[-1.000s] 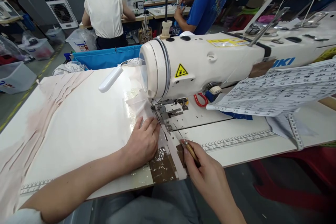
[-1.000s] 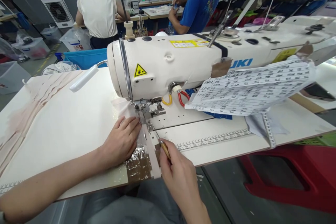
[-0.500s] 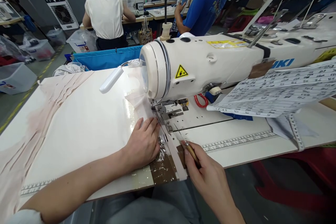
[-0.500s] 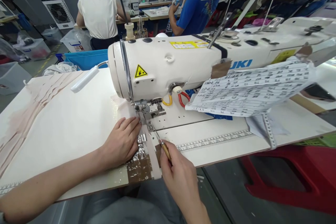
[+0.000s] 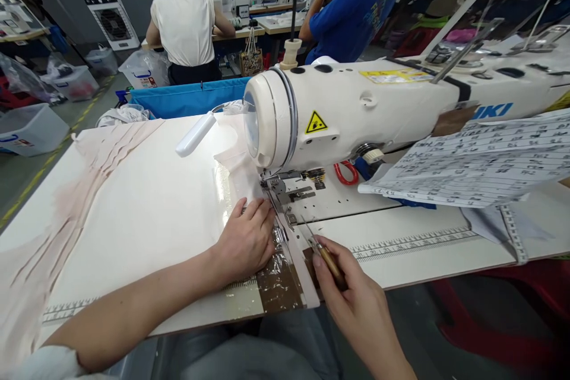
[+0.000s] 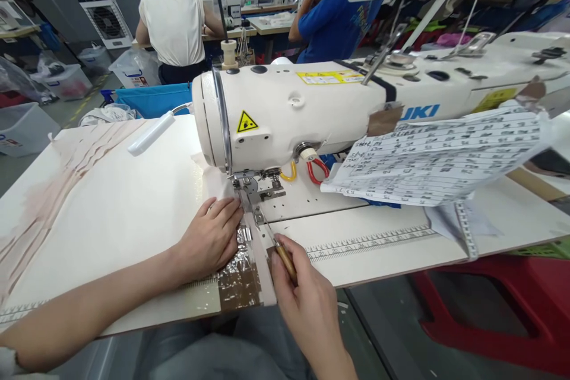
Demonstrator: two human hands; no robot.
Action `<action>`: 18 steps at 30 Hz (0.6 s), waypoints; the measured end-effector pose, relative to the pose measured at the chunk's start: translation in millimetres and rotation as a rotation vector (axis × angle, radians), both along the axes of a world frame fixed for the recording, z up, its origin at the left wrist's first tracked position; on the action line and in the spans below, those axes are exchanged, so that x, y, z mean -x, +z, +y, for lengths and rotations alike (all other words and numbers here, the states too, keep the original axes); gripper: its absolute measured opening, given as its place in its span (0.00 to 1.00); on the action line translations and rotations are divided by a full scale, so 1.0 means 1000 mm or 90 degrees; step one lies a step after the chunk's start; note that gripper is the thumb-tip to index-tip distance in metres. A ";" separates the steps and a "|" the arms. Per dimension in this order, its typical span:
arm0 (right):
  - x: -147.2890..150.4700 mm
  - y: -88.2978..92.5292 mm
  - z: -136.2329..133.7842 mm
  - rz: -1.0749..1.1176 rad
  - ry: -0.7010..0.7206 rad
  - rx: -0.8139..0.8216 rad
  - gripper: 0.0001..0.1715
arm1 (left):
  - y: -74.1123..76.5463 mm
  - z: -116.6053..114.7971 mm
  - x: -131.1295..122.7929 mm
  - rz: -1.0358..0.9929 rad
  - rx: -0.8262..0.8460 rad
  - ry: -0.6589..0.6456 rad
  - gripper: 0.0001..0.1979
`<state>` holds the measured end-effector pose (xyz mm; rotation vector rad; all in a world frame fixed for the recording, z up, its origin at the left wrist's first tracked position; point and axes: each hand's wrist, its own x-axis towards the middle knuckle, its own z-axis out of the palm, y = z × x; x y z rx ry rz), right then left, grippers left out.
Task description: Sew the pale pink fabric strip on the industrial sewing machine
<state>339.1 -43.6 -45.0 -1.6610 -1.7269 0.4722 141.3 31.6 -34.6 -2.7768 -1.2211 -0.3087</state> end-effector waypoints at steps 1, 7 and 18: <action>0.002 0.002 -0.001 0.030 -0.013 0.014 0.18 | 0.000 0.001 0.000 0.002 -0.004 0.001 0.23; 0.013 0.008 0.005 0.089 0.062 -0.046 0.14 | 0.001 0.010 0.001 0.006 -0.003 0.021 0.23; 0.047 -0.002 0.036 -0.153 0.170 -0.212 0.12 | 0.002 0.021 0.004 -0.037 0.022 0.047 0.18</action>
